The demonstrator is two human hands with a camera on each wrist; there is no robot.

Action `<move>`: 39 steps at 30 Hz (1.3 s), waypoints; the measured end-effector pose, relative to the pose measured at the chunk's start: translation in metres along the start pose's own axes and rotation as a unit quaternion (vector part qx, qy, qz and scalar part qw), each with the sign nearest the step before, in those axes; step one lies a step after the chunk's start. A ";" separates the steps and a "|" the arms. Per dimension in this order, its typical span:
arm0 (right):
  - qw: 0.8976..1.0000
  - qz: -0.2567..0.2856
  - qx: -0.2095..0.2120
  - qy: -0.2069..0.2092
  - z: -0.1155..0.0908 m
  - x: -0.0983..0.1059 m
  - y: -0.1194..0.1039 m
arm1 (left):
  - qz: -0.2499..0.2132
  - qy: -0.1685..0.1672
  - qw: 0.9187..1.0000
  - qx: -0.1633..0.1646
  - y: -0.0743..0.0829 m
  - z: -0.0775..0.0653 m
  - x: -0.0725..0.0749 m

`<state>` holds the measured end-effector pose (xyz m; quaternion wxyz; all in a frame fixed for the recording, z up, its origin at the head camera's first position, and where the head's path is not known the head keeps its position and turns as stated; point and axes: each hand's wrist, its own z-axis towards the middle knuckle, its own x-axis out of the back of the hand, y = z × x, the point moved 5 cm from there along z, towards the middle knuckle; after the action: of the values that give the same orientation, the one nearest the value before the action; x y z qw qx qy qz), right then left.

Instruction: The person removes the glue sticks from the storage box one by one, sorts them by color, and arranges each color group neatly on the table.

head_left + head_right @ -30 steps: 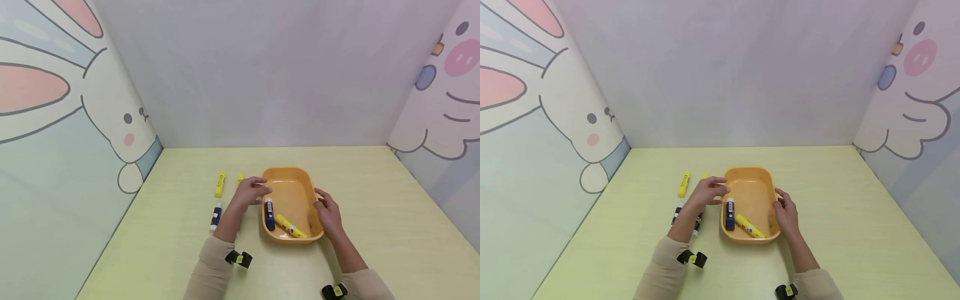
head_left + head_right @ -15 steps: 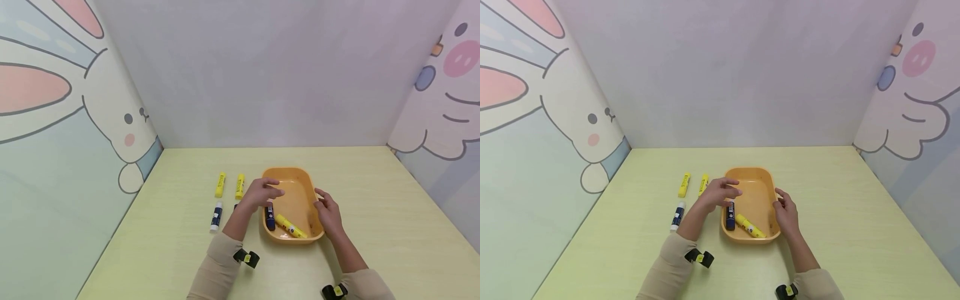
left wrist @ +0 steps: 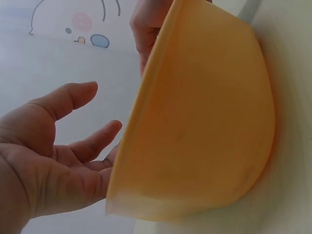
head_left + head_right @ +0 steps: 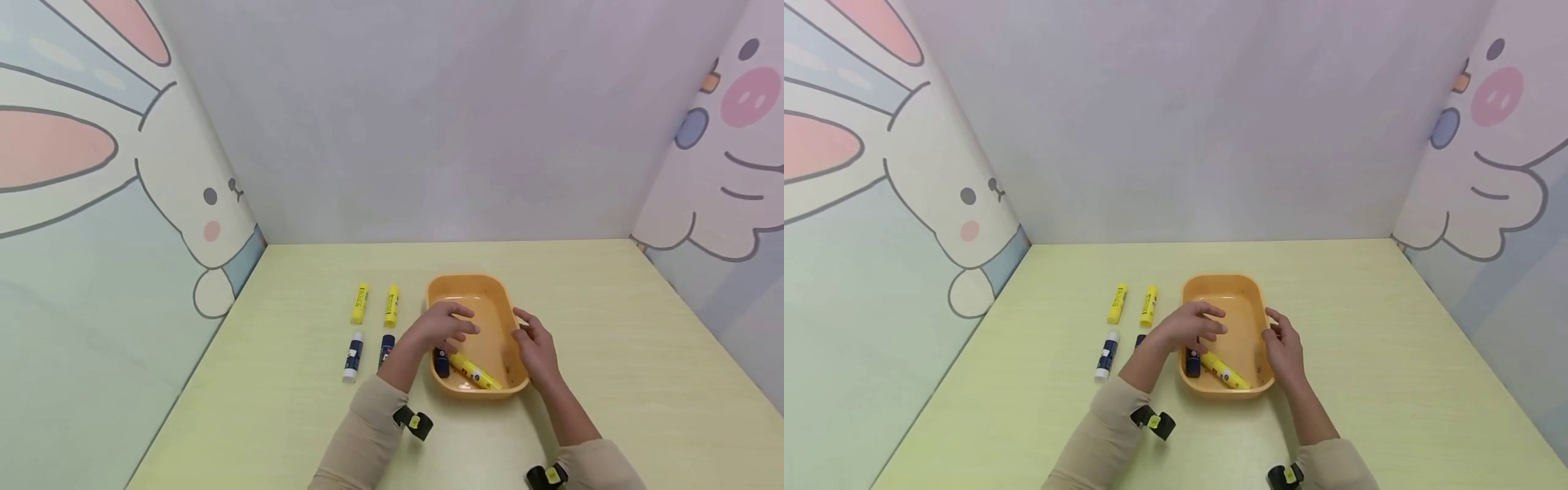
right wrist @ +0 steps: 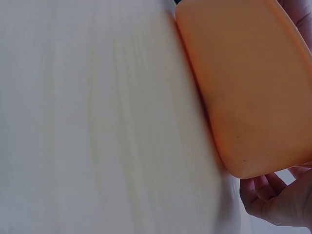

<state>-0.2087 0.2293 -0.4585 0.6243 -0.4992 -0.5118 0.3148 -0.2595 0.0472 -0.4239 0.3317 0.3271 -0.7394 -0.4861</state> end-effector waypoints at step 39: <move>1.000 0.013 0.002 -0.008 0.000 -0.001 0.001 | 0.026 -0.022 0.999 0.037 0.004 0.045 -0.025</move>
<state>-0.2090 0.2291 -0.4593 0.6167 -0.5026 -0.5094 0.3279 -0.2827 0.0908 -0.4379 0.3151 0.3089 -0.7726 -0.4565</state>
